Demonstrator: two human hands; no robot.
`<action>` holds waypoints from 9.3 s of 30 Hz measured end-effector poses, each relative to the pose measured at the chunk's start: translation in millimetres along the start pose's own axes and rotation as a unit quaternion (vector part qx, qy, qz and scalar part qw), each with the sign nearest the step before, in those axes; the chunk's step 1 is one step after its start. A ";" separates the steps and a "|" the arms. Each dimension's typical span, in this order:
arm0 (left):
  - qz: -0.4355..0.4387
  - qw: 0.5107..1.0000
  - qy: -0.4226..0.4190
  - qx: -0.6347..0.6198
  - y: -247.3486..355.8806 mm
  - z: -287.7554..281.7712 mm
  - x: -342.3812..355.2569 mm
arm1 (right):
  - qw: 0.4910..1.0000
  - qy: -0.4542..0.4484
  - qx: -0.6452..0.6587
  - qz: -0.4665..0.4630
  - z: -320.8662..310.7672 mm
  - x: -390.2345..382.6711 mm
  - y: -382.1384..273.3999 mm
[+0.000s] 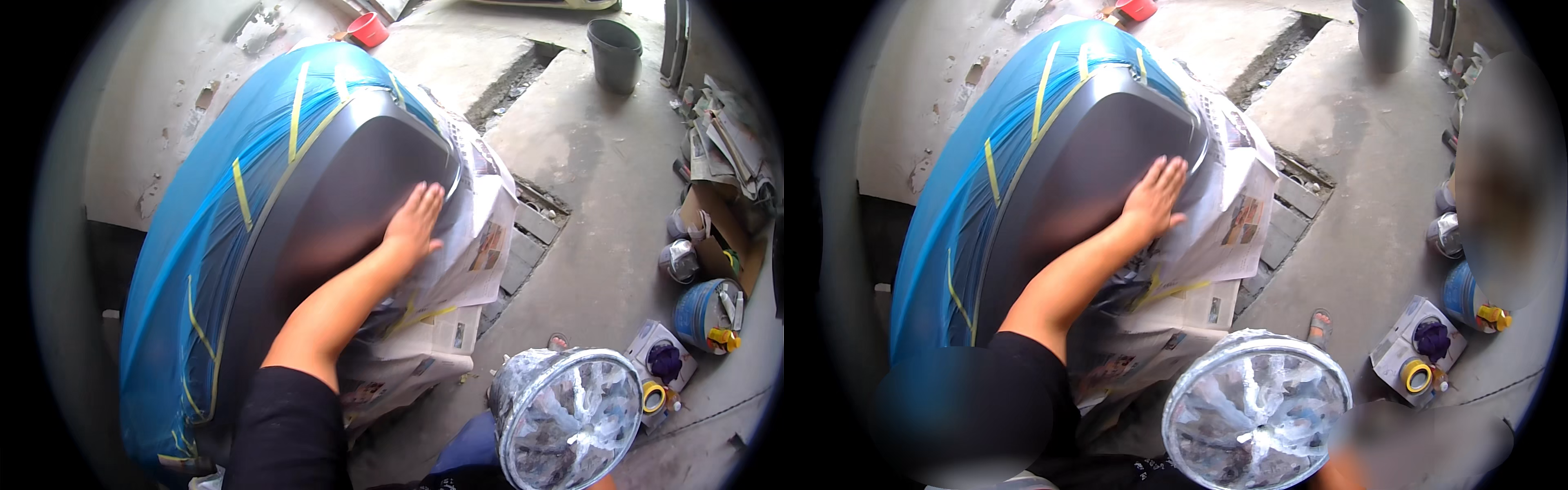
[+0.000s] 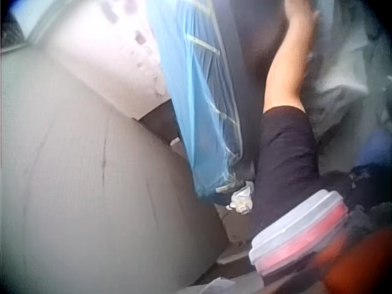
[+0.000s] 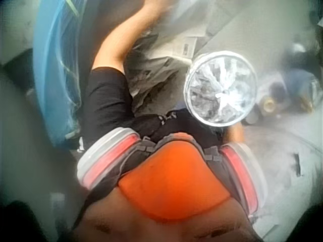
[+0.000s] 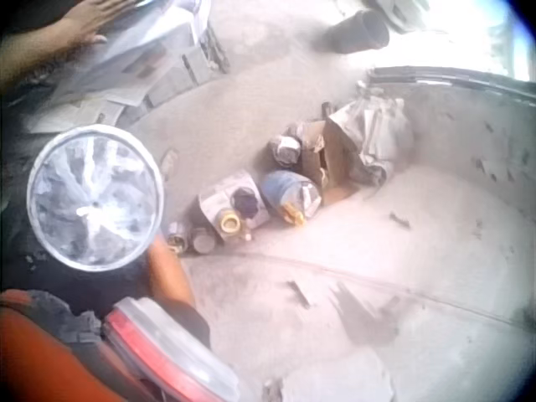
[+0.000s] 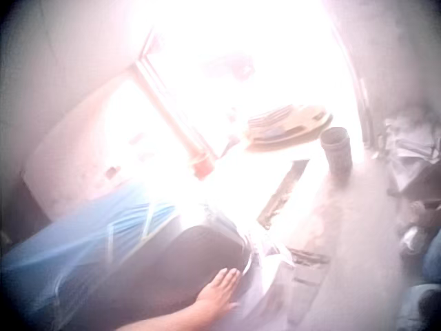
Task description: The person uses a spray gun to apply gray paint to the front fender of a car. They repeatedly pause to touch and feel the painted surface with their hand, checking the finish before resuming spraying.
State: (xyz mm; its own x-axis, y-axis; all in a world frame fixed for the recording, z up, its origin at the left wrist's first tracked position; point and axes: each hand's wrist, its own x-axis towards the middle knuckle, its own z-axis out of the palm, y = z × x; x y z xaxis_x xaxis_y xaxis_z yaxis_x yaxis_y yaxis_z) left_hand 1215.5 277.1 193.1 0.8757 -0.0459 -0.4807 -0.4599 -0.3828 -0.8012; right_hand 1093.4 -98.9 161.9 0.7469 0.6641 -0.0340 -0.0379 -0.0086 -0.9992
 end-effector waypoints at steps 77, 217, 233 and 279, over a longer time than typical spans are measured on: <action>-0.958 0.083 0.209 -0.180 99.3 77.5 -319.5 | 0.868 -0.257 -0.408 -0.121 -64.7 184.3 -35.6; -0.946 -0.007 0.233 -0.225 263.2 216.9 -712.9 | 0.824 -0.337 -0.454 -0.042 347.0 -101.0 -67.2; -0.791 0.513 0.177 -0.284 237.7 199.7 -812.0 | 0.869 -0.339 -0.361 -0.029 415.1 -148.8 -106.0; -0.694 0.640 0.087 -0.320 382.3 274.9 -1006.7 | 0.920 -0.315 -0.208 0.105 606.6 -422.0 -99.2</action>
State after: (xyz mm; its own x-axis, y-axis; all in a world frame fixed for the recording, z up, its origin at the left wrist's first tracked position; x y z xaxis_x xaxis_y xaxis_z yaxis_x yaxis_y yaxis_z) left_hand 117.6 430.6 272.7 0.4046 0.6667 0.6260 0.8830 -0.4630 -0.0775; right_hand 379.2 75.2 286.8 0.2147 0.9153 -0.3407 0.2178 -0.3850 -0.8969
